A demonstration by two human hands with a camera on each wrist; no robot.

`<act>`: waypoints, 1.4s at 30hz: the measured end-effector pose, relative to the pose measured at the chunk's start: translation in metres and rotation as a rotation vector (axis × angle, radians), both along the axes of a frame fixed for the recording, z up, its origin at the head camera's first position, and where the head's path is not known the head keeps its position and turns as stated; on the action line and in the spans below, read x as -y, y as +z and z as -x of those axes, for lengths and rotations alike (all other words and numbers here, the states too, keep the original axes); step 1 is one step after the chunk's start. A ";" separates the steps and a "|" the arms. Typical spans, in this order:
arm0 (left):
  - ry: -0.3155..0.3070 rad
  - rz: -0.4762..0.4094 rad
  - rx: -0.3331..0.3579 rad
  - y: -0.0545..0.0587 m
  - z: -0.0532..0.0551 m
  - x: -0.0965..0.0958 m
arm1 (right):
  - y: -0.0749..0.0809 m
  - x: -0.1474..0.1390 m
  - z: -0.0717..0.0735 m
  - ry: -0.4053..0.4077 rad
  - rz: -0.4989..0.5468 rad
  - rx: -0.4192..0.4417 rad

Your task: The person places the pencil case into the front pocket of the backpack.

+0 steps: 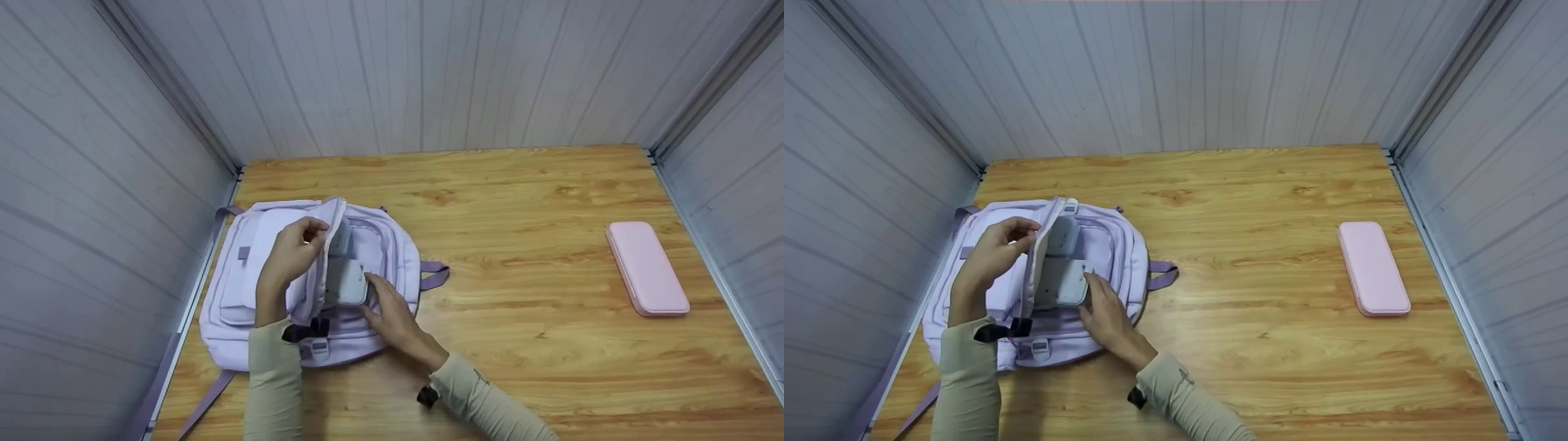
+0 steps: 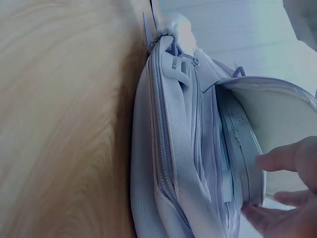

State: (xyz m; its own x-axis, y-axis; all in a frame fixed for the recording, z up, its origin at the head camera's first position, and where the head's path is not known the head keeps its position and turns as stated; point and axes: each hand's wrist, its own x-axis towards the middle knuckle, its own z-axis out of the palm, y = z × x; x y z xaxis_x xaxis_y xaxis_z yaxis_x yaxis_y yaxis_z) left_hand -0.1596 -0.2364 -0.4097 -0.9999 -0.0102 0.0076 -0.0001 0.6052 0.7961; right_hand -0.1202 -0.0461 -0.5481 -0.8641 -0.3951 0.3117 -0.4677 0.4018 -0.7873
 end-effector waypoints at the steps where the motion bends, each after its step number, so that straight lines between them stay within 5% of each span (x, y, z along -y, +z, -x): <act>1: -0.001 0.005 -0.003 0.000 0.000 0.000 | 0.000 0.000 0.001 0.010 0.016 -0.001; 10: -0.007 0.010 -0.012 0.002 0.002 -0.003 | -0.001 0.008 0.008 0.157 0.189 0.156; 16: -0.010 0.004 -0.006 0.003 0.003 -0.004 | 0.021 0.016 0.005 0.255 0.355 0.252; 22: -0.031 -0.001 0.000 0.004 0.002 -0.005 | 0.034 0.023 0.006 0.319 0.334 0.292; 35: 0.013 -0.012 -0.004 0.003 0.001 0.003 | 0.032 0.020 0.008 0.303 0.369 0.333; 42: 0.039 -0.032 0.010 0.004 0.000 0.006 | 0.038 0.005 0.013 0.219 0.341 0.317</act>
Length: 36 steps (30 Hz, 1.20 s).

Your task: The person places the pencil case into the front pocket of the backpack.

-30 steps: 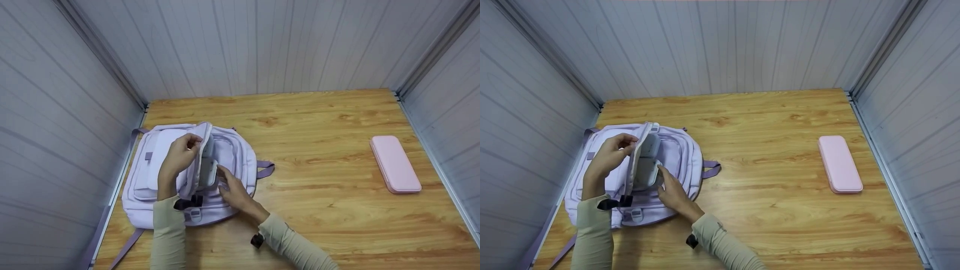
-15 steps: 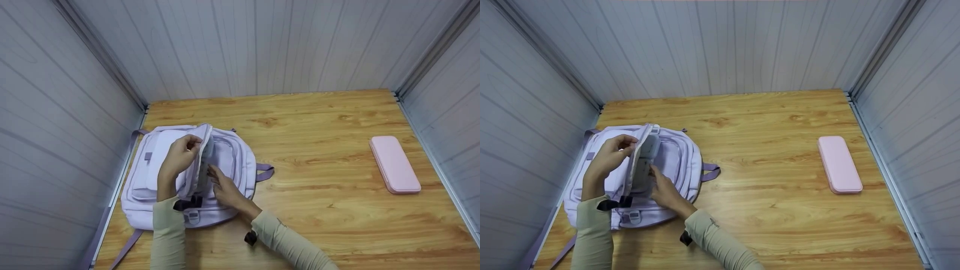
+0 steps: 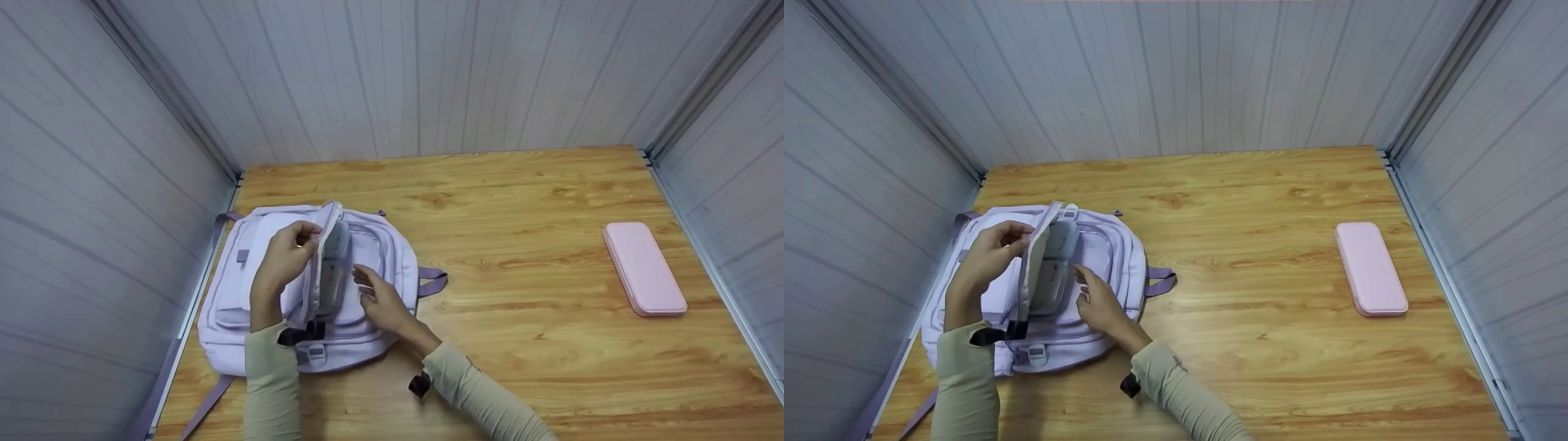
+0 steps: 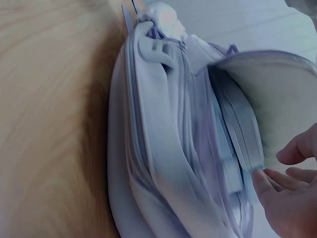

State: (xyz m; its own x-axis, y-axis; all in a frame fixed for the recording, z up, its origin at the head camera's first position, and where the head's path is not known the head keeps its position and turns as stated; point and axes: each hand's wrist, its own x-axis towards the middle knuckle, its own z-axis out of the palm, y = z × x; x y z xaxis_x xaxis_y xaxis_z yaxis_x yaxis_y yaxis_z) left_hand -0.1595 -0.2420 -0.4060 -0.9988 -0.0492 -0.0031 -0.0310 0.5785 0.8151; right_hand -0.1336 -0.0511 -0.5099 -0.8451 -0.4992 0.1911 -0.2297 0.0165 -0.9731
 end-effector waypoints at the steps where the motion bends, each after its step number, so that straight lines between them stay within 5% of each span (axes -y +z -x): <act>1: 0.000 -0.001 0.002 0.000 0.000 0.000 | 0.001 -0.003 0.001 -0.013 -0.003 -0.003; 25: 0.021 -0.096 -0.004 -0.002 -0.003 0.013 | 0.030 -0.089 0.028 -0.309 -0.056 -0.190; 36: 0.030 -0.104 0.010 -0.003 -0.005 0.019 | 0.025 -0.129 0.033 -0.404 -0.078 -0.198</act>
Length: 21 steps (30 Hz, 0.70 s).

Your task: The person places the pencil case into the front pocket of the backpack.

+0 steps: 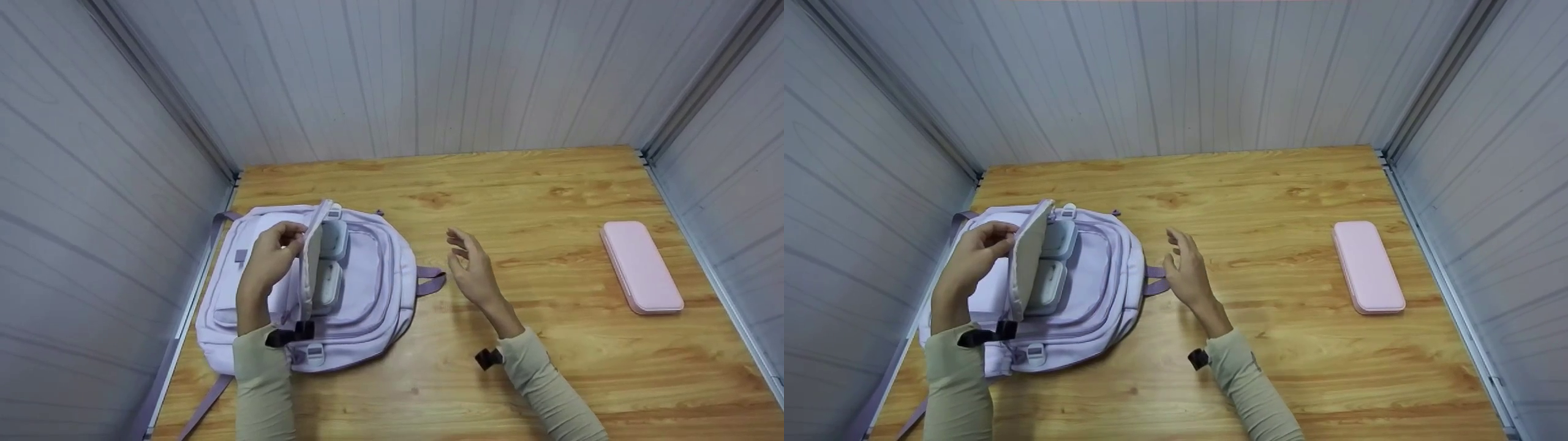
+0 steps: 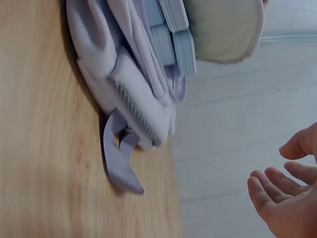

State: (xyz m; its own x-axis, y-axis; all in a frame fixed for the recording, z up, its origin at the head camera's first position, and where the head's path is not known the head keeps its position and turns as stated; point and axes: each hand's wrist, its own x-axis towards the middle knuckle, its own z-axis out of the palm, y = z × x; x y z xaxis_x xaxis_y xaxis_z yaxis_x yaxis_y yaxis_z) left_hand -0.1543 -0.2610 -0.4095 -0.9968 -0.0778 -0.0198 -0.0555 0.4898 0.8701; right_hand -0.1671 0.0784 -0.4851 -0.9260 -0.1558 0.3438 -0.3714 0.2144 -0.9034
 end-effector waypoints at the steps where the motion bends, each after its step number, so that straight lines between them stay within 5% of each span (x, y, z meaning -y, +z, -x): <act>1: -0.003 -0.002 0.003 0.000 0.000 0.000 | 0.000 -0.004 0.000 -0.004 -0.006 0.009; 9: 0.003 -0.014 -0.003 0.001 -0.002 0.001 | -0.006 -0.029 0.001 -0.065 -0.038 0.027; 16: 0.001 -0.032 0.019 0.023 -0.012 -0.008 | -0.012 -0.052 0.002 -0.116 -0.036 0.056; 21: 0.009 -0.038 0.024 0.012 -0.008 -0.002 | -0.013 -0.072 0.004 -0.183 -0.016 0.070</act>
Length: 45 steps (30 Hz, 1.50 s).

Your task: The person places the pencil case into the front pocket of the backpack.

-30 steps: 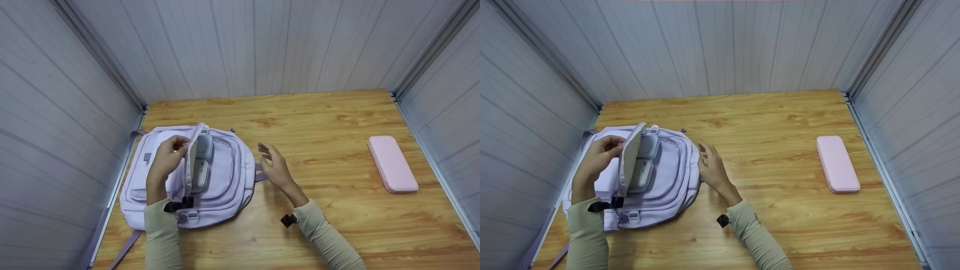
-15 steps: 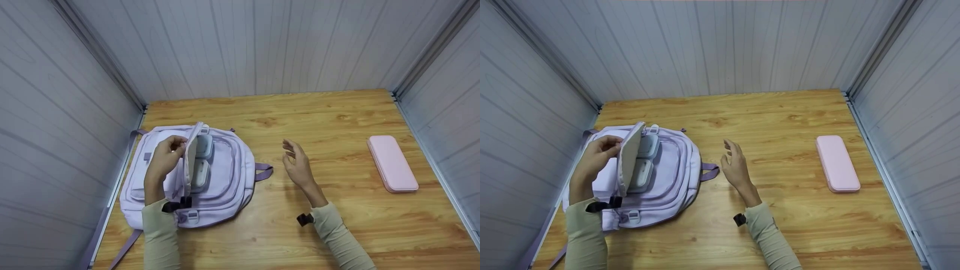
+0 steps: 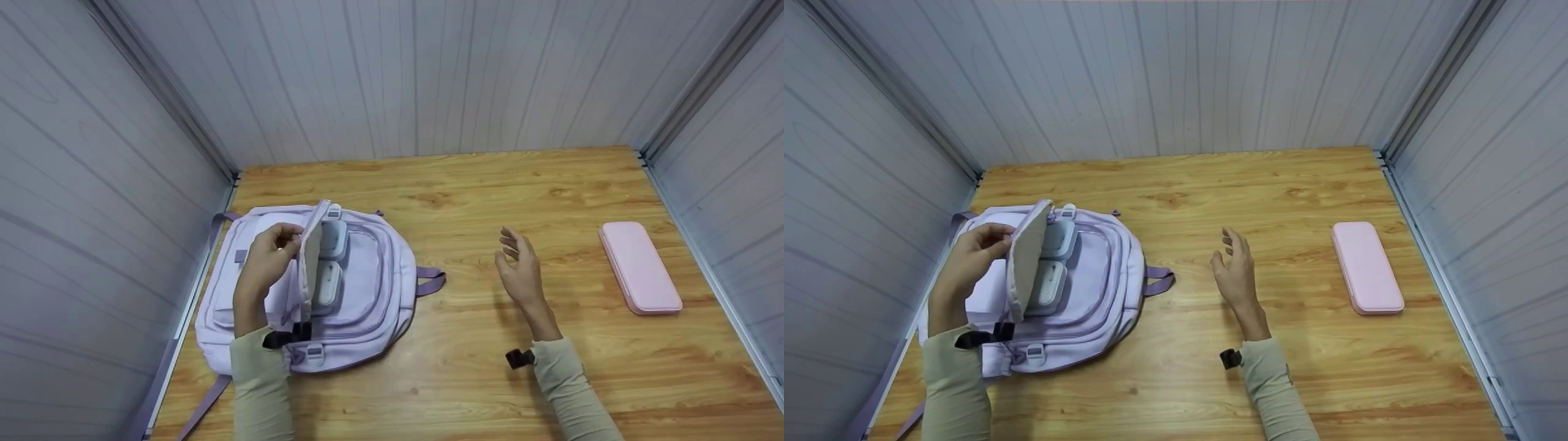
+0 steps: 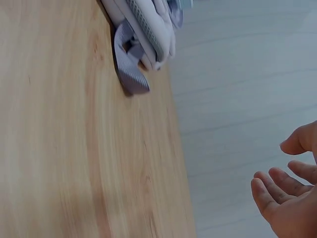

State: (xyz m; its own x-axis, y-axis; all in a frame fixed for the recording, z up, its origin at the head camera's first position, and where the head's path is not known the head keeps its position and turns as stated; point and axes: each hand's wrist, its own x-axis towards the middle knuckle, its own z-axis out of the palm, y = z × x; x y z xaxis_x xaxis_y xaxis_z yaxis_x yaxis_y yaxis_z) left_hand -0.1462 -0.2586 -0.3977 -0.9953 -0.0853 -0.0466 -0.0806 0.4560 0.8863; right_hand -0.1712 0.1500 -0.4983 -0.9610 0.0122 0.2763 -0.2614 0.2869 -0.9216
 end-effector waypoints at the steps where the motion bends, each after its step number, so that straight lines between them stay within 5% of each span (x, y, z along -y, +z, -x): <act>1: 0.001 0.002 0.001 -0.003 0.001 0.001 | 0.000 -0.004 0.001 -0.015 0.003 0.002; 7: -0.004 0.023 -0.011 -0.013 0.004 0.005 | -0.001 -0.027 0.003 -0.089 0.028 0.013; 19: -0.001 0.024 -0.036 -0.014 0.006 0.006 | -0.011 -0.061 0.003 -0.230 -0.009 0.060; 28: 0.002 0.008 -0.039 -0.014 0.005 0.008 | -0.042 -0.105 0.012 -0.344 -0.039 0.101; 45: -0.011 0.008 0.001 -0.012 0.005 0.008 | -0.058 -0.184 -0.005 -0.623 -0.168 0.253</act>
